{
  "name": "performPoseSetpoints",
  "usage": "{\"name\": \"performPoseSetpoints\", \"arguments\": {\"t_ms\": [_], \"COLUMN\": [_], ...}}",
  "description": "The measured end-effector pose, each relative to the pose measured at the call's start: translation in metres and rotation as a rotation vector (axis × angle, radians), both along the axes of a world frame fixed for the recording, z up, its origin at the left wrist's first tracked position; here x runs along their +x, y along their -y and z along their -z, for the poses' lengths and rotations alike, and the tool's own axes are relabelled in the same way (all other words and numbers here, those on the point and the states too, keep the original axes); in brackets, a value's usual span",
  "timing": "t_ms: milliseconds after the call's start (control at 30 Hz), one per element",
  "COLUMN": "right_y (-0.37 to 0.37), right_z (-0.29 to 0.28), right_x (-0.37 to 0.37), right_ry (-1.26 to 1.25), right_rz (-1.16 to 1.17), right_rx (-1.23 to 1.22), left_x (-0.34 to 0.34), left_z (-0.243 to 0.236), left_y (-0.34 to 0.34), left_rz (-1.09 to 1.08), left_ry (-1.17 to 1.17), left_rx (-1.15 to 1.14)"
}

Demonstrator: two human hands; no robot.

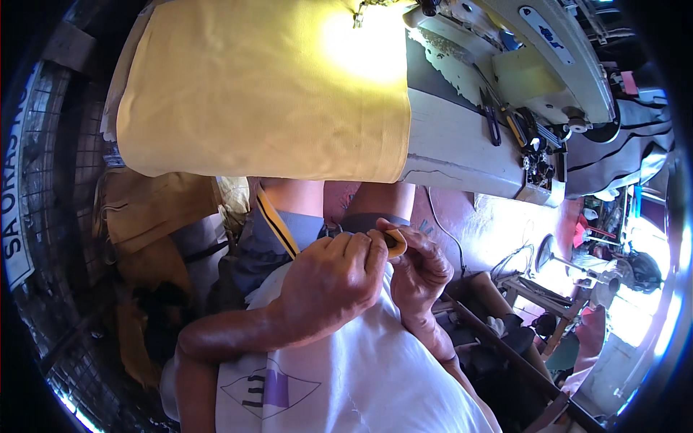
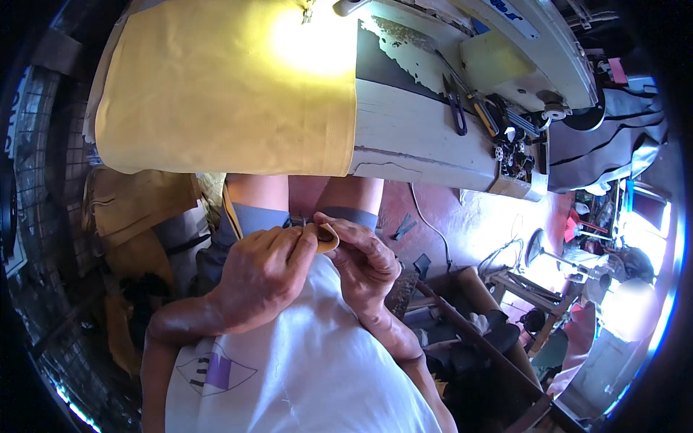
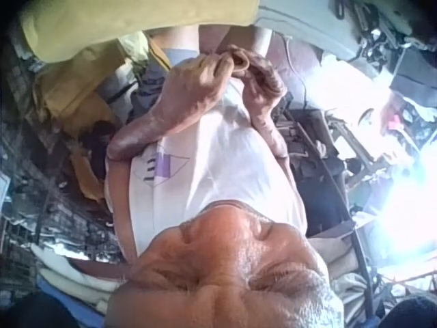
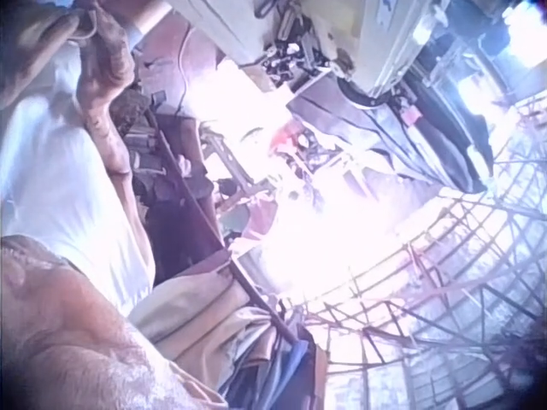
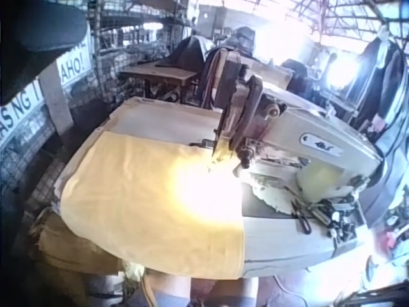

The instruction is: Sewing straps onto a yellow tote bag using an industrial sewing machine.

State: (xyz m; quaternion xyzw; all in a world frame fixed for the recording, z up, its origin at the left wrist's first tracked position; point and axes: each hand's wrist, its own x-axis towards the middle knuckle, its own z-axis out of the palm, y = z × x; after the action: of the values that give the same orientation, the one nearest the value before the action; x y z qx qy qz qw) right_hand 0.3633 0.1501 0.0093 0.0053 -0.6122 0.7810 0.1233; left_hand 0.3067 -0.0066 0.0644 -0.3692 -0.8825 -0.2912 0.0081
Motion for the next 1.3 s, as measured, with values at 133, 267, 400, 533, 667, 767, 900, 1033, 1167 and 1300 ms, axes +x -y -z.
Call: {"name": "performPoseSetpoints", "arguments": {"t_ms": [133,267,400,533,667,767,900,1033,1167,1300], "right_y": [-0.002,-0.001,-0.011,-0.016,-0.019,-0.02,-0.023,-0.022,-0.024,-0.028], "right_z": [0.0,-0.002,-0.003,-0.007,-0.005,-0.005,-0.002,-0.004,-0.007,-0.009], "right_x": [-0.001,0.001,-0.005,-0.006,-0.007,-0.007,-0.006,-0.003,0.001,0.004], "right_ry": [-0.028,0.033,-0.019,0.064,0.075,0.094,0.081,0.128,0.258,0.341], "right_rz": [-0.011,0.02,-0.007,-0.046,-0.07,-0.065,-0.086,-0.068,-0.086,-0.081], "right_rx": [-0.058,-0.073,0.024,-0.09,-0.08,-0.082,-0.063,-0.113,-0.177,-0.125], "left_x": [0.003,0.003,0.004,0.005,0.007,0.007,0.006,0.007,0.003,-0.012], "left_z": [-0.004,0.002,-0.004,-0.007,-0.006,-0.005,-0.003,-0.002,0.002,0.02], "left_y": [-0.001,-0.001,-0.001,-0.003,-0.003,-0.003,-0.001,-0.002,0.003,0.008], "left_rz": [-0.013,0.004,0.005,0.018,0.021,0.027,0.04,0.055,0.082,0.165], "left_ry": [0.023,-0.05,-0.003,0.033,0.044,0.03,0.043,0.086,0.183,0.434], "left_rx": [-0.016,-0.022,-0.029,-0.024,-0.041,-0.066,-0.074,-0.082,-0.053,0.02]}}
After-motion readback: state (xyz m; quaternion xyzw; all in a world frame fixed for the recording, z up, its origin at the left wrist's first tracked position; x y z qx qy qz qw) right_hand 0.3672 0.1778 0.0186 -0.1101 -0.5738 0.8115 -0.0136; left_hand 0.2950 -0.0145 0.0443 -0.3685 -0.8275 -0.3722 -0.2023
